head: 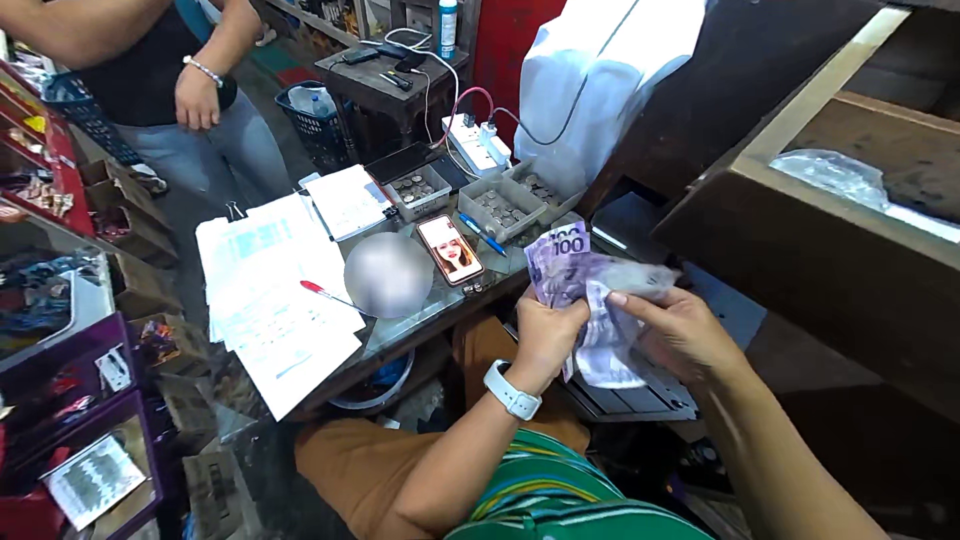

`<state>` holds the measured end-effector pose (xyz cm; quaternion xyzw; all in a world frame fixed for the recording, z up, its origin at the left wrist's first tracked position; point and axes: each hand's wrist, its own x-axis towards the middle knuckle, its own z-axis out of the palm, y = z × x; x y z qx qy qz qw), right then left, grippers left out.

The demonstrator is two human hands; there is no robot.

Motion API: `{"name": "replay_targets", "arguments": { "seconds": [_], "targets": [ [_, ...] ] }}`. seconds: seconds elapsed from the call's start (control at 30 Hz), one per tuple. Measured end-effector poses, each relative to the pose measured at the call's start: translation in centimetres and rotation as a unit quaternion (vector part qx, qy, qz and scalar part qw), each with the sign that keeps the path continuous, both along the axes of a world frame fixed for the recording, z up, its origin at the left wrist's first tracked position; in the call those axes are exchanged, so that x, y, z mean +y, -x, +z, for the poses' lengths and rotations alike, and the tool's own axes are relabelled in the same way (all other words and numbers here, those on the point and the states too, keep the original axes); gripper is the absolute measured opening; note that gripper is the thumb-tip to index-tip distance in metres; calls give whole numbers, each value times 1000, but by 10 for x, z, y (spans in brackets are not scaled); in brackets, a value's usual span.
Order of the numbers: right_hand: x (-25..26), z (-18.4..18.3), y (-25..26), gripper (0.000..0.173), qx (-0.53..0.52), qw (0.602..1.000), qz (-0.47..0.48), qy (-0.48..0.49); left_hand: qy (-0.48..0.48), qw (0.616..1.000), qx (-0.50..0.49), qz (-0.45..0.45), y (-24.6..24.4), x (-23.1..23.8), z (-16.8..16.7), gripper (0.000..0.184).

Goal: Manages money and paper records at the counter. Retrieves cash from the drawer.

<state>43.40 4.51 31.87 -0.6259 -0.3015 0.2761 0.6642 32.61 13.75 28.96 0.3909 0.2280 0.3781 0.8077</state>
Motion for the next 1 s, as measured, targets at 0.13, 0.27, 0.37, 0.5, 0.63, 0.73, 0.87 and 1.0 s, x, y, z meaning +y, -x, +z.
{"name": "replay_targets", "arguments": {
  "seconds": [0.13, 0.27, 0.37, 0.5, 0.63, 0.73, 0.87, 1.0],
  "targets": [
    [-3, 3, -6, 26, 5, 1000, -18, -7, 13, 1000, 10, -8, 2, 10, -1, 18],
    [-4, 4, 2, 27, 10, 1000, 15, -2, 0, 1000, 11, -2, 2, 5, -2, 19],
    [-2, -4, -2, 21, 8, 1000, 12, -15, 3, 1000, 7, -18, 2, 1, -1, 22],
    [-7, 0, -10, 29, 2, 1000, -14, -16, 12, 1000, 6, -21, 3, 9, -3, 19],
    [-7, 6, 0, 30, -4, 1000, 1, -6, -7, 1000, 10, -10, 2, 5, -5, 23],
    [-4, -2, -1, 22, -16, 1000, 2, -4, 3, 1000, 8, -17, 2, 0, -3, 24],
    [-8, -4, -13, 24, -38, 999, 3, -17, 22, 999, 14, -23, 6, 10, -4, 23],
    [-8, -1, -10, 19, -12, 998, 56, -12, -9, 999, 18, -26, 4, 6, -6, 26]
  ]
}}
